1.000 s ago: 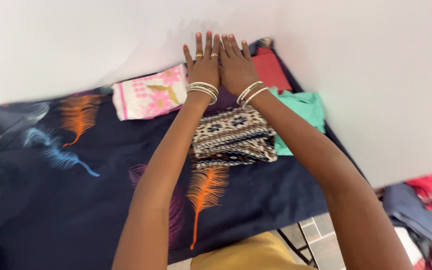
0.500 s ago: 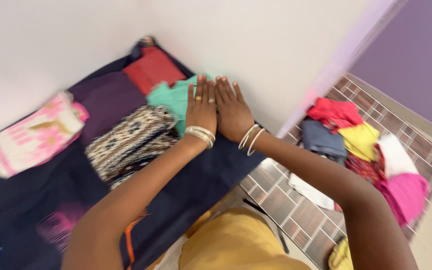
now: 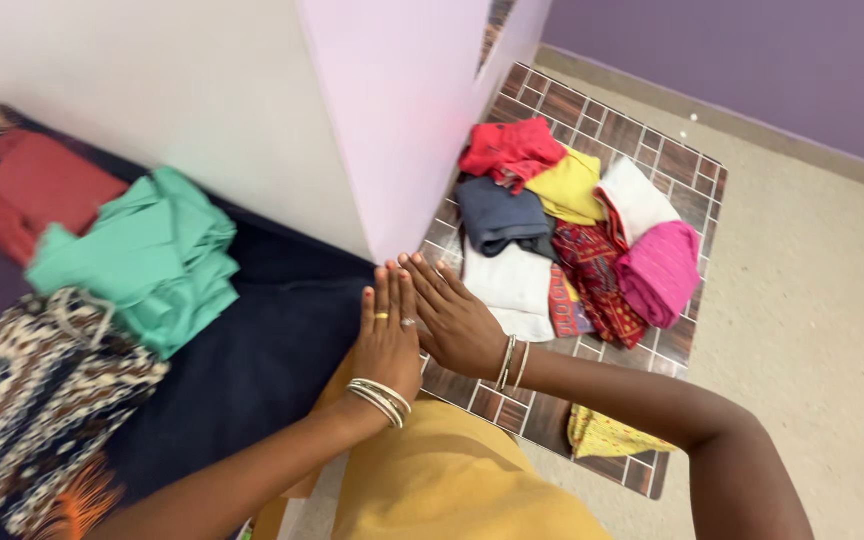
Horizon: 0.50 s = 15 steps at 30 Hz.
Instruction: The person folds multiple garments on a tiled table and places them on a bed. Items handled include a purple cloth, a patterned top, a white floral cloth, a dark blue cloth, a white cloth, and a dark polka-dotted cloth. Each item is folded by hand and stacked on the bed.
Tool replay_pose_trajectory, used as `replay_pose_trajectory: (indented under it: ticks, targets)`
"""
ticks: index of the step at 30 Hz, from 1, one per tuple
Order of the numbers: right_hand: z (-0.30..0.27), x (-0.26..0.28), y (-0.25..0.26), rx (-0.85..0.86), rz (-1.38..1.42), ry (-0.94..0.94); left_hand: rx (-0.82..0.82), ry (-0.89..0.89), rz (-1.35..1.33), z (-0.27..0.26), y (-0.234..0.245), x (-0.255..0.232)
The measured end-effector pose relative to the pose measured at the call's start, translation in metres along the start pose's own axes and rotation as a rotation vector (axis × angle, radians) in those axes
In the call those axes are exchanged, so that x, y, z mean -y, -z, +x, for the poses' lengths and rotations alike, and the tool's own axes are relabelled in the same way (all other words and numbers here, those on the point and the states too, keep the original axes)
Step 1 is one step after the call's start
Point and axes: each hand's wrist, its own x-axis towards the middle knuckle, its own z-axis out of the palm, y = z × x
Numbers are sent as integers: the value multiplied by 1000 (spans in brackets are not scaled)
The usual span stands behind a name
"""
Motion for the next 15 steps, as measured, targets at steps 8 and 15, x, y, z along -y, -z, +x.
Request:
replay_pose_trajectory:
  ticks: [8, 15]
  targets:
    - [-60, -119, -36, 10, -78, -255, 94, -176, 287, 106, -120, -33]
    - [-108, -225, -104, -23, -75, -451, 276, -318, 148, 205, -234, -37]
